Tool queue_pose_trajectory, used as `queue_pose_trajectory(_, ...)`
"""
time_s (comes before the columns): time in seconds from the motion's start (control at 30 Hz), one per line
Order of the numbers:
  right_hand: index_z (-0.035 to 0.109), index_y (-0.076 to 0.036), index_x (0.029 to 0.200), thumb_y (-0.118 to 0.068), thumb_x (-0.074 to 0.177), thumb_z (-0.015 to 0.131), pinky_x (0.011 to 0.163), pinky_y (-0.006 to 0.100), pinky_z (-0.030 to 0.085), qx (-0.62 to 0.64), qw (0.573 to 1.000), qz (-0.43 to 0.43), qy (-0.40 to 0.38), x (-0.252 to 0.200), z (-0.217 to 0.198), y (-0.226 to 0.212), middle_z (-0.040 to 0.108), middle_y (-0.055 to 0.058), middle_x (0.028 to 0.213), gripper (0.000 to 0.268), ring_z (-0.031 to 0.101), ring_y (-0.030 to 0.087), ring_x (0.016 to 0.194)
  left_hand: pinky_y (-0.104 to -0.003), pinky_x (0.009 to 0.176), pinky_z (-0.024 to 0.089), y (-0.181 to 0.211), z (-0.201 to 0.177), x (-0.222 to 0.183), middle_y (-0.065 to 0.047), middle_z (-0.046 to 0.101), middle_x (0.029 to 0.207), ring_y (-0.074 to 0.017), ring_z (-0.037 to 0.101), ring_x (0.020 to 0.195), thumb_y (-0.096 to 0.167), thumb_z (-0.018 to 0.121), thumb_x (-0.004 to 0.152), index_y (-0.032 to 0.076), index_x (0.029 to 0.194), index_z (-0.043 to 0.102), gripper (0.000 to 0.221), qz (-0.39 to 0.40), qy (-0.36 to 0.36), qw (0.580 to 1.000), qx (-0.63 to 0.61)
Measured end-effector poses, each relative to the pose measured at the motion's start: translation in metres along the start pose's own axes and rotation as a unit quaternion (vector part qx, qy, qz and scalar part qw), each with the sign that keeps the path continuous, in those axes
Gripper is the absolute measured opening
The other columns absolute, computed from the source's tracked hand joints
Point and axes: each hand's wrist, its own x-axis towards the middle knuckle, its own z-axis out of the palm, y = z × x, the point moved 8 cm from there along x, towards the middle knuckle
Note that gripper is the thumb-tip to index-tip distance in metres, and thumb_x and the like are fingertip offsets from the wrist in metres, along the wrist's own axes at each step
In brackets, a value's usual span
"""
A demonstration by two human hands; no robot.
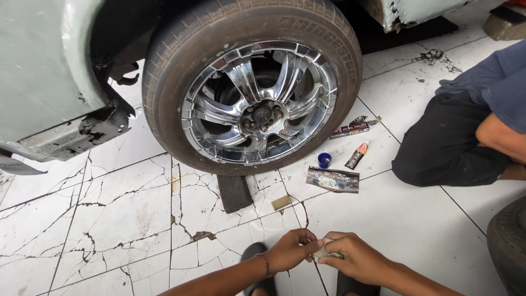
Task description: Polishing a chrome car wheel rim using a cloth and metal polish.
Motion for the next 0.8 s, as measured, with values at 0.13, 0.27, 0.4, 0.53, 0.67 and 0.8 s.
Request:
queue_pose_trajectory(0.13, 0.079, 0.001, 0.093, -0.024, 0.093, 0.074, 0.056, 0.029, 0.044, 0.041, 0.996, 0.060, 0.056, 0.027, -0.029, 0.049, 0.063, 0.004, 0.076, 0.026, 0.053, 0.011, 0.062, -0.037, 0.080, 0.054, 0.016, -0.053, -0.032, -0.009, 0.071, 0.101, -0.0193, 0.066, 0.089, 0.036, 0.066, 0.096, 0.007, 0.117, 0.064, 0.036, 0.138, -0.048, 0.959, 0.244)
queue_pose_trajectory(0.27, 0.079, -0.001, 0.102, -0.033, 0.095, 0.067, 0.049, 0.027, 0.039, 0.118, 0.967, 0.116, 0.194, 0.024, -0.096, 0.048, 0.060, 0.001, 0.067, 0.035, 0.048, 0.009, 0.056, -0.046, 0.095, 0.049, 0.053, -0.109, -0.093, -0.015, 0.071, 0.111, -0.0329, 0.067, 0.107, 0.035, 0.069, 0.092, 0.010, 0.123, 0.065, 0.041, 0.192, -0.041, 0.797, 0.571)
queue_pose_trajectory(0.4, 0.080, -0.002, 0.105, -0.035, 0.093, 0.063, 0.049, 0.028, 0.042, 0.085, 0.951, 0.102, 0.280, 0.030, -0.158, 0.048, 0.066, 0.003, 0.065, 0.039, 0.051, 0.010, 0.055, -0.043, 0.096, 0.047, 0.104, -0.160, -0.178, -0.014, 0.072, 0.116, -0.0322, 0.067, 0.113, 0.031, 0.070, 0.093, 0.007, 0.124, 0.065, 0.039, 0.328, 0.188, 0.787, 0.488)
queue_pose_trajectory(0.53, 0.080, 0.002, 0.104, -0.033, 0.098, 0.064, 0.051, 0.027, 0.036, 0.082, 0.929, 0.022, 0.359, 0.020, -0.180, 0.014, 0.057, 0.000, 0.068, 0.039, 0.044, 0.009, 0.060, -0.034, 0.089, 0.053, -0.078, -0.287, -0.118, -0.007, 0.076, 0.112, -0.0204, 0.071, 0.111, 0.031, 0.070, 0.090, 0.012, 0.128, 0.068, 0.043, 0.222, 0.324, 0.898, 0.196)
queue_pose_trajectory(0.67, 0.078, 0.002, 0.106, -0.030, 0.097, 0.065, 0.054, 0.027, 0.038, 0.071, 0.902, 0.087, 0.417, -0.003, -0.181, 0.017, 0.058, -0.001, 0.071, 0.036, 0.044, 0.008, 0.065, -0.037, 0.102, 0.051, -0.265, -0.368, -0.054, -0.009, 0.078, 0.109, -0.0204, 0.074, 0.114, 0.031, 0.068, 0.093, 0.007, 0.108, 0.080, 0.031, 0.234, 0.409, 0.869, 0.152)
queue_pose_trajectory(0.8, 0.076, 0.002, 0.105, -0.030, 0.097, 0.067, 0.058, 0.028, 0.042, 0.044, 0.902, 0.131, 0.409, -0.004, -0.163, 0.068, 0.058, 0.001, 0.071, 0.034, 0.045, 0.010, 0.065, -0.037, 0.096, 0.052, -0.236, -0.354, -0.018, -0.009, 0.079, 0.105, -0.0210, 0.075, 0.107, 0.028, 0.071, 0.087, 0.008, 0.106, 0.079, 0.028, 0.224, 0.415, 0.868, 0.156)
